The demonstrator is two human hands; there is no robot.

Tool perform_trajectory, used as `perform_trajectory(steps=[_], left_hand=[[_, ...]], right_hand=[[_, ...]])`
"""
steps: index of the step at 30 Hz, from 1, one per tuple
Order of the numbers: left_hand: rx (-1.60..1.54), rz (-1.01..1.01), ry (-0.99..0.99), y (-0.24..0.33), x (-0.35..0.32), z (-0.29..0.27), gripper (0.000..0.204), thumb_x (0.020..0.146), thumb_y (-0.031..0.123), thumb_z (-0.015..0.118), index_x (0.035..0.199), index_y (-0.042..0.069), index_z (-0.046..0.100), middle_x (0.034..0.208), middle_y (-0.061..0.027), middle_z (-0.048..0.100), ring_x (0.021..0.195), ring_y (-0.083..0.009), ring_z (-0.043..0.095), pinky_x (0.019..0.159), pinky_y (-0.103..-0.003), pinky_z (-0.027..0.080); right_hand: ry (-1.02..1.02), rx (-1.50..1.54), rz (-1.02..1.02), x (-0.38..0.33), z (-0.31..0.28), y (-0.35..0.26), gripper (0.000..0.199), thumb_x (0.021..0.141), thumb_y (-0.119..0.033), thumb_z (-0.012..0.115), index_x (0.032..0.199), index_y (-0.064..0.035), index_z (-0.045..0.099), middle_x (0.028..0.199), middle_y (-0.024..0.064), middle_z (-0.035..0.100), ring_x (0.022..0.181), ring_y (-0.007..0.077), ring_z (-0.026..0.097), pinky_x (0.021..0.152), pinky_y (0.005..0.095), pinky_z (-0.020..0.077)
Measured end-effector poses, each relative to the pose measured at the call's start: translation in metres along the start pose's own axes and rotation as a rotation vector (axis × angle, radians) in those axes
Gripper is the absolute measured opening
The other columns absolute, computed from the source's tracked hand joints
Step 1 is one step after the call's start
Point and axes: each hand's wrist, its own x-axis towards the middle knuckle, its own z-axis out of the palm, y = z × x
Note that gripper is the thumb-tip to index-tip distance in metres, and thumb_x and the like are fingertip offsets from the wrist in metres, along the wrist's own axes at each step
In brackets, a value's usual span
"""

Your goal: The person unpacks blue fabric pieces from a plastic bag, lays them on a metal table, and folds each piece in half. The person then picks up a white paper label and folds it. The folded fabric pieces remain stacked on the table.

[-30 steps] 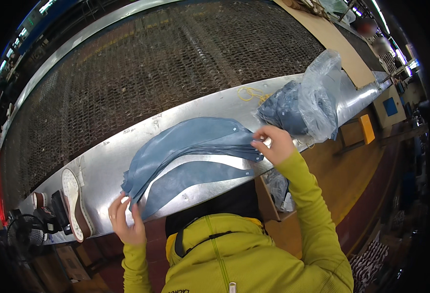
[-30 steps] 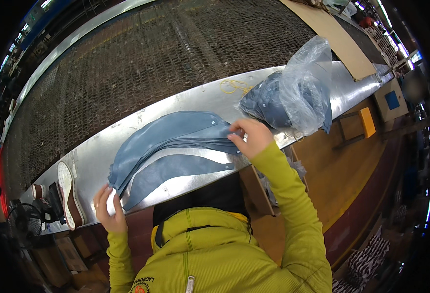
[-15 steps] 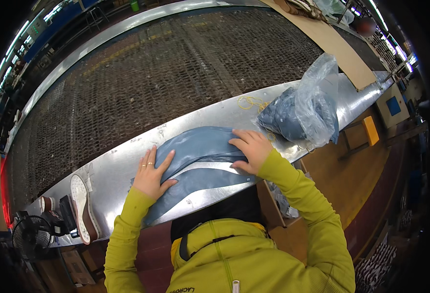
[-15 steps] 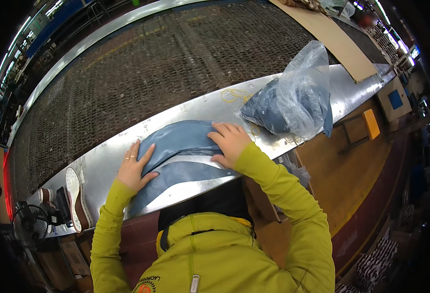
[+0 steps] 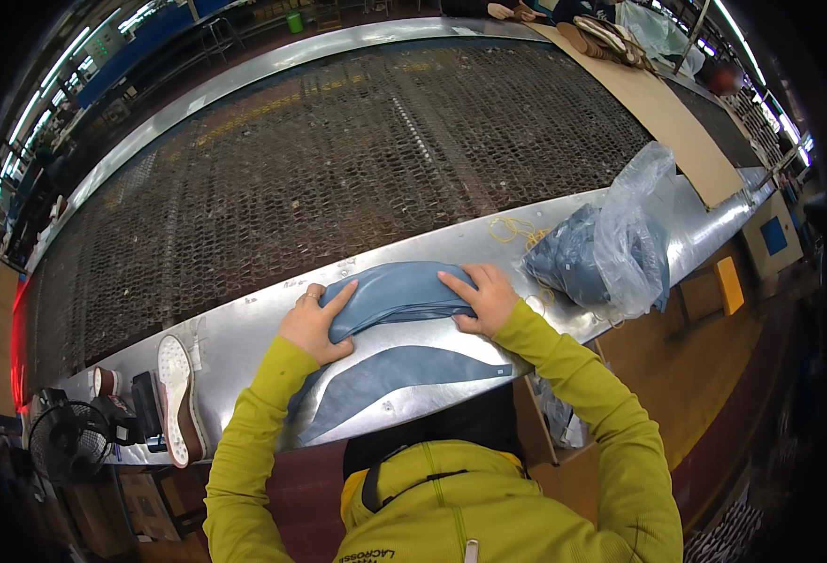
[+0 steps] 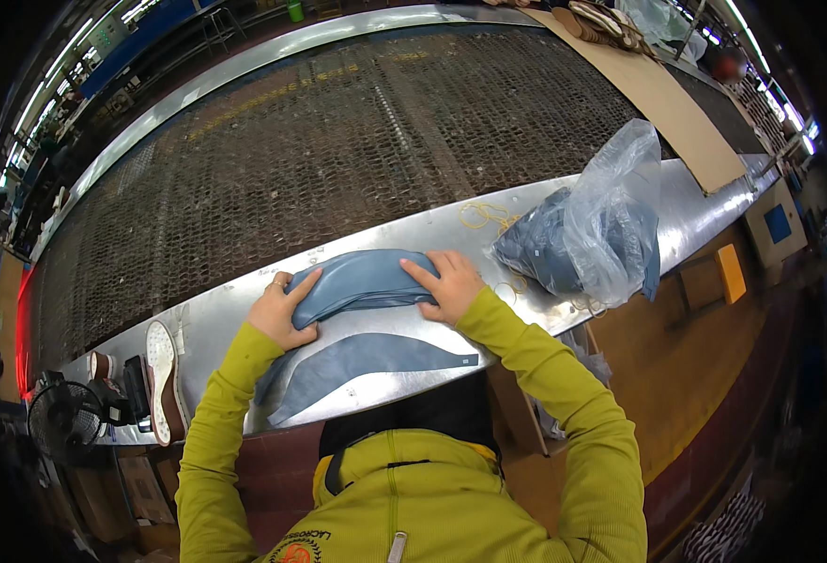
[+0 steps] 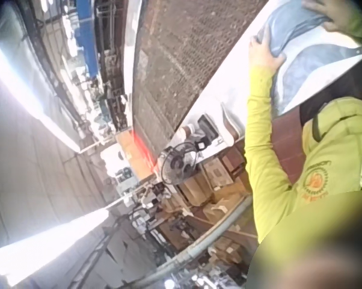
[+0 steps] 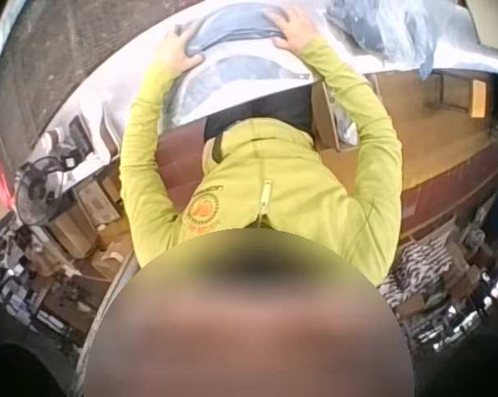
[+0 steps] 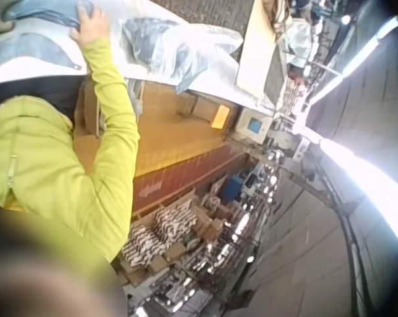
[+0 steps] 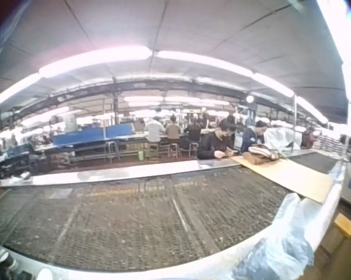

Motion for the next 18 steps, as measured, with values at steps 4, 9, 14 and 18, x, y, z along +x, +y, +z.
perform_trajectory(steps=[4,9,14,18], left_hand=[[-0.038,-0.025,0.034,-0.029,-0.01,-0.007,0.084,0.063,0.033,0.071,0.14,0.035,0.038,0.119,-0.0236,0.046,0.098,-0.0384,0.057,0.081,-0.042,0.051],[-0.07,-0.062,0.093,-0.056,-0.032,-0.013,0.088,0.065,0.04,0.073,0.141,0.014,0.037,0.123,-0.0219,0.046,0.107,-0.0365,0.053,0.089,-0.041,0.045],[0.079,-0.073,0.429,-0.051,-0.06,-0.005,0.061,0.074,0.035,0.073,0.119,-0.002,0.056,0.115,-0.0176,0.051,0.106,-0.0318,0.049,0.092,-0.038,0.04],[-0.171,-0.263,0.585,-0.038,-0.066,0.009,0.034,0.074,0.021,0.074,0.097,-0.002,0.065,0.1,-0.014,0.057,0.097,-0.0299,0.051,0.084,-0.039,0.042]], right_hand=[[-0.025,0.017,-0.047,0.025,0.017,-0.01,0.074,0.069,-0.028,0.072,0.136,-0.0202,0.044,0.122,0.0195,0.046,0.108,0.0362,0.046,0.094,0.0451,0.0399],[-0.044,0.285,-0.068,0.05,0.021,-0.017,0.06,0.073,-0.03,0.072,0.128,-0.0161,0.053,0.117,0.018,0.051,0.11,0.0354,0.046,0.096,0.0431,0.0384],[-0.111,0.318,0.155,0.063,-0.003,-0.001,0.024,0.07,-0.017,0.077,0.088,-0.0068,0.067,0.101,0.0106,0.061,0.099,0.0244,0.055,0.085,0.035,0.0441],[-0.252,0.496,0.491,0.062,-0.01,-0.011,0.019,0.071,-0.014,0.077,0.081,-0.005,0.065,0.078,0.0064,0.061,0.072,0.0174,0.058,0.066,0.0298,0.0474]])
